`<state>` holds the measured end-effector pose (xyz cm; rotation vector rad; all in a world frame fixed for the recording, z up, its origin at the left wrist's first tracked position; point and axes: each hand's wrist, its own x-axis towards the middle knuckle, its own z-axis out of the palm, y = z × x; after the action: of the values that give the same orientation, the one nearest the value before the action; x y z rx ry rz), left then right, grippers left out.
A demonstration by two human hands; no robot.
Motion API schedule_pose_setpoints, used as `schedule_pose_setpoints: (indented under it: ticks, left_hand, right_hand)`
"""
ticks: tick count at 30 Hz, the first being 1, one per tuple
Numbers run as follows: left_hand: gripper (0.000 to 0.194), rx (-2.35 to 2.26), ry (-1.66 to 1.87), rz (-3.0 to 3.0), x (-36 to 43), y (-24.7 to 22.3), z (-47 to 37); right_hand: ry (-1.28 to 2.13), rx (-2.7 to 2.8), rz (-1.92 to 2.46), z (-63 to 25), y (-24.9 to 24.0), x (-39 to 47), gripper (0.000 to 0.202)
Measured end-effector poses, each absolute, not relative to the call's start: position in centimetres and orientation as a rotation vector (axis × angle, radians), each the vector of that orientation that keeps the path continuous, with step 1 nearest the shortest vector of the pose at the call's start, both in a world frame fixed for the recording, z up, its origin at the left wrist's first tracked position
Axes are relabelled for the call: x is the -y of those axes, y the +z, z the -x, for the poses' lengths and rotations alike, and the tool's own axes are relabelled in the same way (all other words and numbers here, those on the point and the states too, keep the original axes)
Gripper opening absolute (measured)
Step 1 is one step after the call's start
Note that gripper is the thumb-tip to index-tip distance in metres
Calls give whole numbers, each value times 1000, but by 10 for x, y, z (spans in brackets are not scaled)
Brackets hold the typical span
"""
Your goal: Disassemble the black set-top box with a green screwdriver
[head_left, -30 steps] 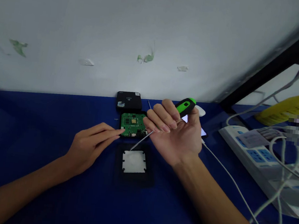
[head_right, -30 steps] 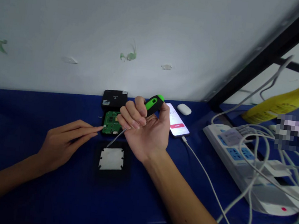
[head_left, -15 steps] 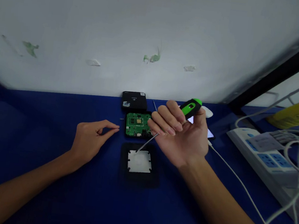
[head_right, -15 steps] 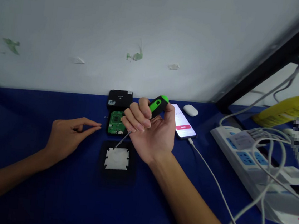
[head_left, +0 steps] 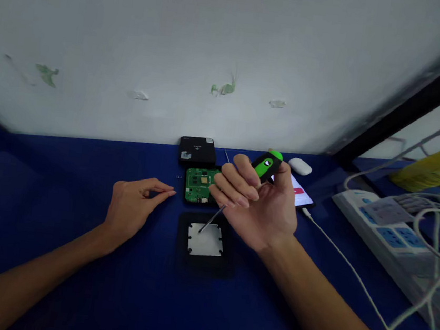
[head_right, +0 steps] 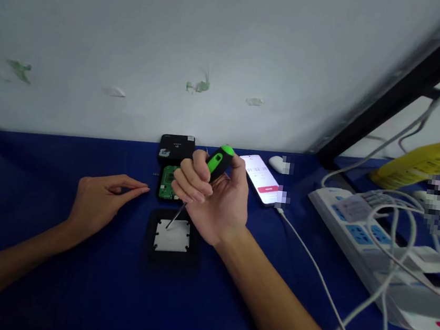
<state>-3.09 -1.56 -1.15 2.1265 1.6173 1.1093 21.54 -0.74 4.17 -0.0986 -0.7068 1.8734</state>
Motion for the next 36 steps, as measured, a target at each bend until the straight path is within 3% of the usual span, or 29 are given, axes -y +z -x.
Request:
schedule_pose_setpoints:
  ticks: [20,26,36]
  left_hand:
    - [10,-1619,1028,-1965,13,-8,30]
    - [15,-1585,989,-2185,11,-7,31]
    - [7,-1625,900,-2251,5,-9,28]
  right_hand:
    - [1899,717,75,-216,41,7,66]
    - [1888,718,92,-215,42,8,63]
    - [1904,708,104,-215,43,10,59]
